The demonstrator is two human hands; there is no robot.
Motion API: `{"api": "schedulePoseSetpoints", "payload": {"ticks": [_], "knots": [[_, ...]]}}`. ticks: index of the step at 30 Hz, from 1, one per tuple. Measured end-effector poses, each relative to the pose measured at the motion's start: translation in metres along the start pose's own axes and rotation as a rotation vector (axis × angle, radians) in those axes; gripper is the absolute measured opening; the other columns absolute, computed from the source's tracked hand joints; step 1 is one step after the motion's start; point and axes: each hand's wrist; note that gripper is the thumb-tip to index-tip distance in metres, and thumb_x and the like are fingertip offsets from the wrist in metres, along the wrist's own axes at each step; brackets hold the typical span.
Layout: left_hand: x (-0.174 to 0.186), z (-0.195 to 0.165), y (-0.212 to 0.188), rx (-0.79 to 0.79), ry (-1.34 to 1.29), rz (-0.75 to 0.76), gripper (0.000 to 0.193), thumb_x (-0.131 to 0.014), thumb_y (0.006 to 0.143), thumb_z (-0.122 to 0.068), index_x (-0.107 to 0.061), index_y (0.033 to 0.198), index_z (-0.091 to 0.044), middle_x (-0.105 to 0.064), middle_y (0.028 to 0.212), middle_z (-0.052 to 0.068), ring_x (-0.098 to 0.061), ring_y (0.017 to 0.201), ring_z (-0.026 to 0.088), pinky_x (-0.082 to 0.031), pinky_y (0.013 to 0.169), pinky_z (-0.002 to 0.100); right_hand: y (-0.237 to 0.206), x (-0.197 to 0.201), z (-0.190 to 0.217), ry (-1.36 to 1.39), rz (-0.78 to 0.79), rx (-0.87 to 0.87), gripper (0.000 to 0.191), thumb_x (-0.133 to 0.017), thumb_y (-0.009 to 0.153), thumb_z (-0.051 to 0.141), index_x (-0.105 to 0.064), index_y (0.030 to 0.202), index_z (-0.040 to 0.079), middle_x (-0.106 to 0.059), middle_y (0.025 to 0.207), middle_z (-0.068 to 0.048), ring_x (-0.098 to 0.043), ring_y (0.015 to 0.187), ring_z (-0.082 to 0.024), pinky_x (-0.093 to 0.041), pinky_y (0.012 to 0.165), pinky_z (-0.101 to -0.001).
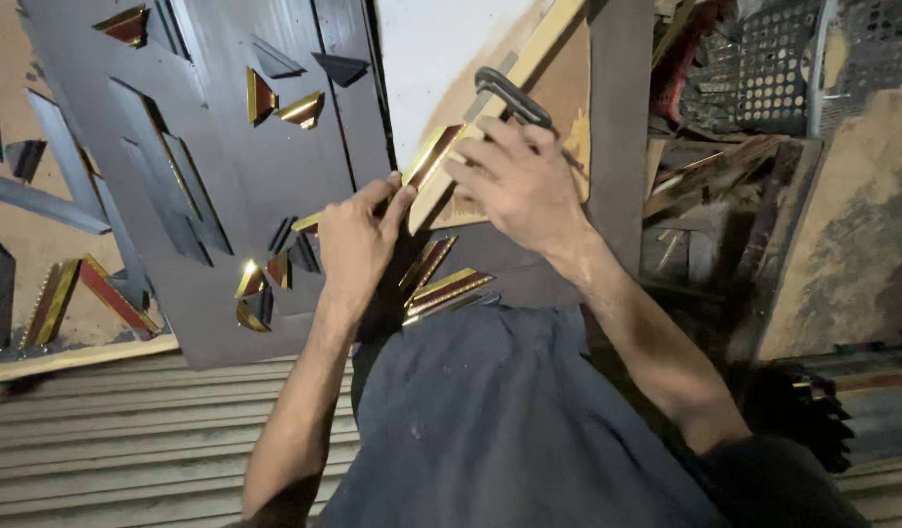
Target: The person sorts small decorative picture-frame molding offcuts on a cluttered workbench, picking up gold, red and black pieces one at a time and gathering them into a bundle in one hand. They then carry the bundle to another table and place it with other stacked molding pieces.
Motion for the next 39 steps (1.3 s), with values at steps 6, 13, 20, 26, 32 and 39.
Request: {"api": "schedulePoseSetpoints", "payload": {"ticks": [6, 13, 20, 26, 32, 39], "knots": [[0.036, 0.009, 0.003, -0.323, 0.115, -0.306, 0.017, -0.075, 0.097, -0.026, -0.079, 0.101, -0.010, -0.077, 0.096, 0.007, -0.072, 0.084, 0.027, -0.055, 0.071, 0.038, 0.046, -0.062, -0.054, -0.082, -0.034, 0.170, 0.034, -0.068, 0.105, 0.008, -0.077, 0.130, 0.029, -0.072, 0.119, 0.002, -0.061, 0.127, -0.020, -0.033, 0.108, -0.0423], [0.112, 0.091, 0.010, 0.002, 0.593, -0.704, 0.056, -0.079, 0.090, -0.028, -0.064, 0.126, 0.013, -0.067, 0.110, 0.030, -0.061, 0.091, 0.045, -0.048, 0.081, 0.051, 0.102, -0.044, -0.073, 0.593, 0.192, -0.463, 0.016, -0.065, 0.110, 0.024, -0.064, 0.120, 0.012, -0.060, 0.116, -0.011, -0.062, 0.100, -0.025, -0.053, 0.087, -0.0491], [0.094, 0.137, 0.000, 0.203, 0.420, -0.601, 0.025, -0.065, 0.109, -0.025, -0.071, 0.115, -0.002, -0.071, 0.103, 0.021, -0.065, 0.095, 0.044, -0.052, 0.084, 0.049, 0.042, -0.009, 0.008, -0.066, 0.082, -0.005, 0.051, -0.072, 0.067, 0.014, -0.074, 0.117, 0.025, -0.073, 0.125, -0.005, -0.063, 0.115, -0.029, -0.044, 0.088, -0.0423], [0.106, 0.123, -0.016, 0.086, -0.254, -0.903, 0.039, -0.054, 0.114, -0.026, -0.049, 0.130, 0.010, -0.067, 0.095, 0.015, -0.066, 0.087, 0.031, -0.053, 0.078, 0.042, 0.003, -0.008, 0.016, 0.460, 0.058, -0.155, 0.009, -0.081, 0.096, 0.019, -0.074, 0.098, 0.014, -0.074, 0.102, 0.005, -0.067, 0.106, -0.012, -0.044, 0.094, -0.0392], [0.033, 0.064, -0.064, -0.575, 0.268, -0.869, 0.006, -0.061, 0.105, -0.001, -0.066, 0.104, -0.005, -0.070, 0.098, 0.010, -0.069, 0.089, 0.028, -0.055, 0.074, 0.045, -0.032, 0.005, 0.089, 0.401, -0.107, -0.204, 0.042, -0.073, 0.086, 0.040, -0.074, 0.114, 0.008, -0.076, 0.114, -0.007, -0.066, 0.110, -0.026, -0.044, 0.092, -0.0398], [-0.017, -0.004, -0.087, -0.883, 0.473, -0.559, 0.044, -0.072, 0.104, -0.042, -0.064, 0.136, -0.013, -0.054, 0.138, 0.007, -0.049, 0.129, 0.030, -0.050, 0.092, 0.047, -0.006, 0.024, 0.081, 1.001, 0.138, -0.729, 0.032, -0.055, 0.107, 0.027, -0.068, 0.134, 0.014, -0.076, 0.113, -0.010, -0.074, 0.098, -0.020, -0.062, 0.084, -0.0395]]}}
Point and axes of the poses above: each hand's wrist, its own y-axis towards the middle knuckle, its own x-axis out of the back of the hand, z = x × y
